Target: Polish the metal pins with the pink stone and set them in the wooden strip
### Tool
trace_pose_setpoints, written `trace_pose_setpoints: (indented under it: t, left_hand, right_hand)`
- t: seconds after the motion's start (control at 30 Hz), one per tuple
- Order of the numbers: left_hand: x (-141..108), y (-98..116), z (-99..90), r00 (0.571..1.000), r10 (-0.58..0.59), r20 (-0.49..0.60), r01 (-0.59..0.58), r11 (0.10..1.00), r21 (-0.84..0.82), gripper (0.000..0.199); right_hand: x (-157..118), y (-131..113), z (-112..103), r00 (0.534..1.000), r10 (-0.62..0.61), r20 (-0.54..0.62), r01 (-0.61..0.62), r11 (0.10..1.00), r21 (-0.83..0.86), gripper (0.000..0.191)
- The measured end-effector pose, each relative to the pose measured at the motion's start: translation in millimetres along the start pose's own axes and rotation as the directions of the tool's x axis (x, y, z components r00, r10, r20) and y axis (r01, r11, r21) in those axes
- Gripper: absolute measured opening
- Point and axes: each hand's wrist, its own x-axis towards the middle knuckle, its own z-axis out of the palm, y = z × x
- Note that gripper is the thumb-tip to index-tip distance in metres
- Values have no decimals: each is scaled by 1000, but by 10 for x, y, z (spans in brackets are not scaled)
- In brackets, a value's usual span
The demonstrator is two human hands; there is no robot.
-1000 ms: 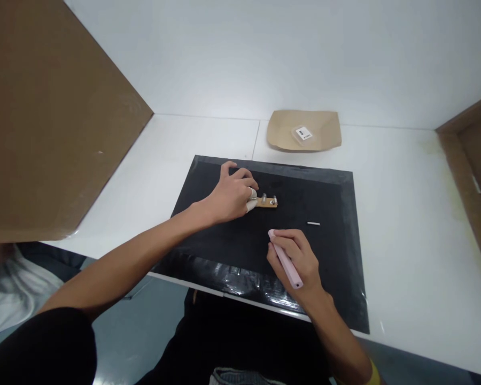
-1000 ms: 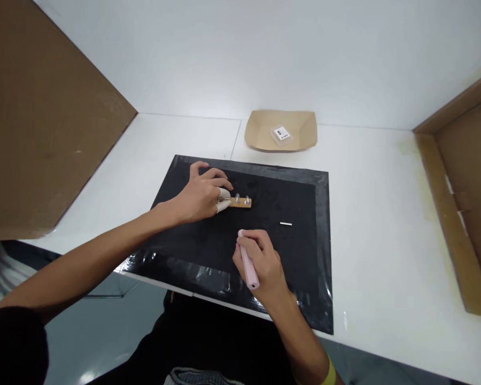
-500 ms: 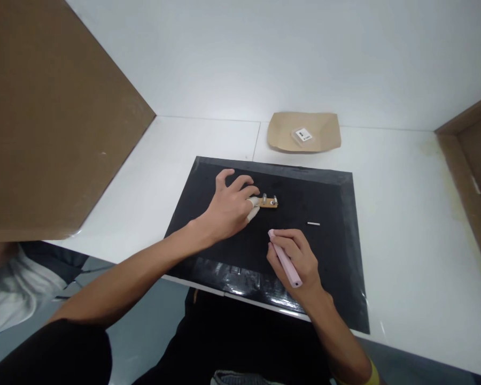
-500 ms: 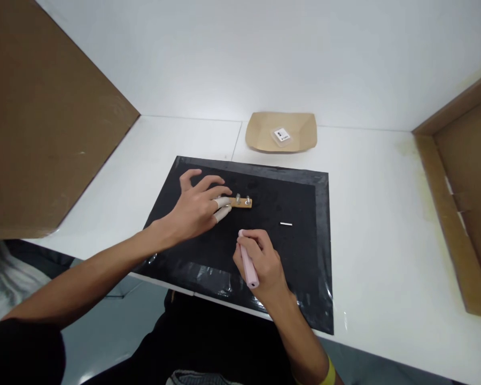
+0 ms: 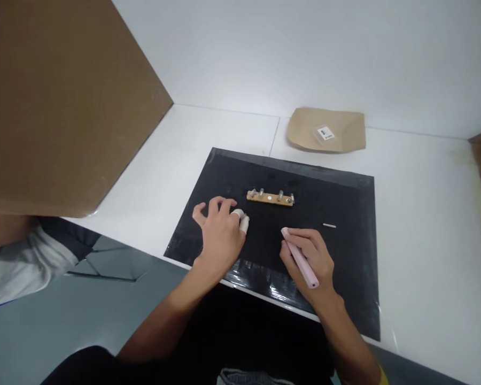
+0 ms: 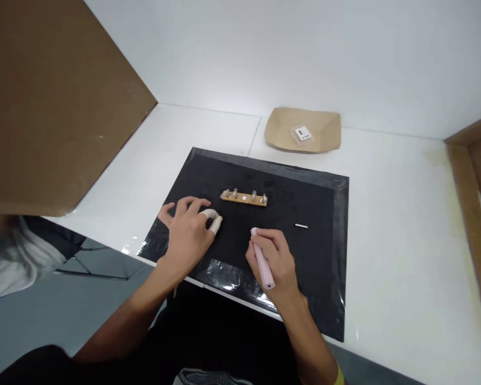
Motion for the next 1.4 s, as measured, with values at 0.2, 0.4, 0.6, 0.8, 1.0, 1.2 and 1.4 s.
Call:
trace_pose_setpoints:
  t: [0.2,0.4,0.6,0.8,1.0,1.2,1.4]
  left_hand:
    - [-26,-20,61,992,-121,43,124,990,-71,8]
    - [-203,-94,57,984,-162,74,170,978,-120,25]
    - [-226,-165,152,992,-127,-16,122,975,-188,7]
    - [-93,-219,141,997,-66,-49,54,976,-211,5]
    - [61,-280,126,999,-35,29,41,967,-252,8]
    - [81,-321,180,996,-83,43,93,947,-309,10]
    - [87,-382,191,994,-88,71,108,929,-355,16]
  right_hand:
    - [-9,12,2,1000,1,15,-1,1000,-11,21]
    - [5,7,3,999,-17,35,18,1000,-18,17]
    - [11,17,9,998,-25,59,27,999,-28,18]
    - [8,27,11,997,-37,64,40,998,-46,19]
    - [4,32,16,996,-32,82,36,998,-45,20]
    - [-7,42,10,996,-14,89,19,998,-58,17]
    - [5,40,15,996,-16,87,21,998,-59,17]
